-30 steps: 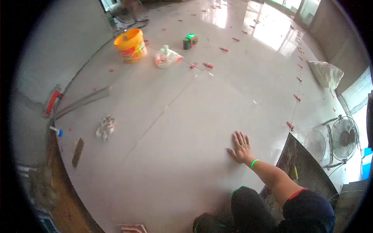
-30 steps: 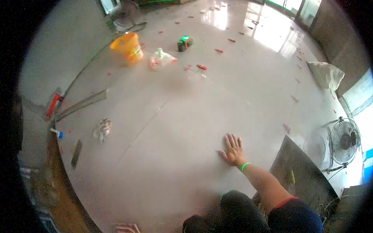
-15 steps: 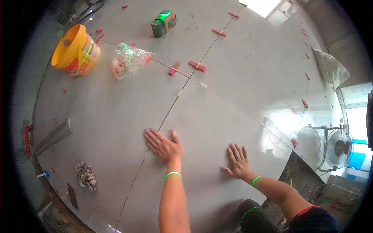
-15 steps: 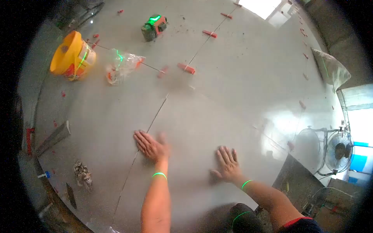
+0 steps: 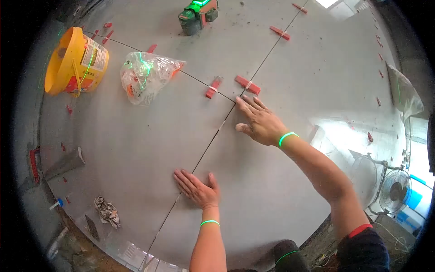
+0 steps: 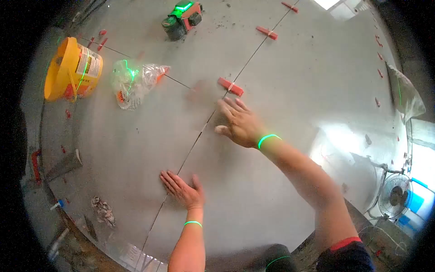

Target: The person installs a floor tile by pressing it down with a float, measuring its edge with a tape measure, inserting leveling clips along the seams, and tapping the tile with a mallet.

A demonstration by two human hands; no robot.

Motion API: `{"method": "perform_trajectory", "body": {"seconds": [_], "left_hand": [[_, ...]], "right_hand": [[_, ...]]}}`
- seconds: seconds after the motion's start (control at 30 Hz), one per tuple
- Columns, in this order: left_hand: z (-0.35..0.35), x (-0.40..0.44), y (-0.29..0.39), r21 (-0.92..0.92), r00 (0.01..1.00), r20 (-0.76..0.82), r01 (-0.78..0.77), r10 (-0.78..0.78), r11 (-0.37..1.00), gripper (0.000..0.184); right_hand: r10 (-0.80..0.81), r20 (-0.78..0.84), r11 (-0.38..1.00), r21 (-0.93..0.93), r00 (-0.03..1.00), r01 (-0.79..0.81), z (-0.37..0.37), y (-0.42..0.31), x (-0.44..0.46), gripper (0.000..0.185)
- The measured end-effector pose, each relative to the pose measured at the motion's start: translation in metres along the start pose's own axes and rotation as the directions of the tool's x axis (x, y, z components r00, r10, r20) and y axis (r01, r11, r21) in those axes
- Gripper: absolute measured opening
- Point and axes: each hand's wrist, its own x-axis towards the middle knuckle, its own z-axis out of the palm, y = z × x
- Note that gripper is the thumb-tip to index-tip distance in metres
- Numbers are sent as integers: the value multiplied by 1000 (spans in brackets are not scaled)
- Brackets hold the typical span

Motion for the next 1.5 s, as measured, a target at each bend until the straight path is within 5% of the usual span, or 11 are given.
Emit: {"method": "perform_trajectory", "body": {"seconds": [0.27,0.47,0.6,0.67,0.8,0.97,1.07,1.2,1.5], "left_hand": [[-4,6,2,12,999,52,9,-10,1000,86],[-4,6,1,22,999,36,-8,7,1000,87],[-6,7,3,52,999,47,-11,9,999,86],[-8,10,5,39,999,41,-14,12,999,86],[-6,7,3,53,999,51,-21,18,998,86],[-7,8,4,37,999,44,-31,29,999,85],[-7,8,6,9,999,43,-34,33,999,85],[-3,7,5,-49,999,27,-32,34,998,85],[0,7,3,-51,997,1,-76,76,996,84]], "right_hand": [[66,79,993,91,995,-73,-11,2,6,68],[-76,125,996,56,989,69,-9,-4,38,67],[76,67,997,-10,995,-76,-6,-4,36,70],[-89,105,995,-33,990,93,-2,-11,30,72],[123,38,992,-2,992,-123,-6,-5,39,75],[25,114,999,-33,993,-21,-4,-12,36,76],[82,101,996,-54,992,-77,-7,-13,35,77],[190,281,981,-11,941,-195,-32,-6,9,76],[123,175,989,65,977,-136,-16,6,9,77]]}}
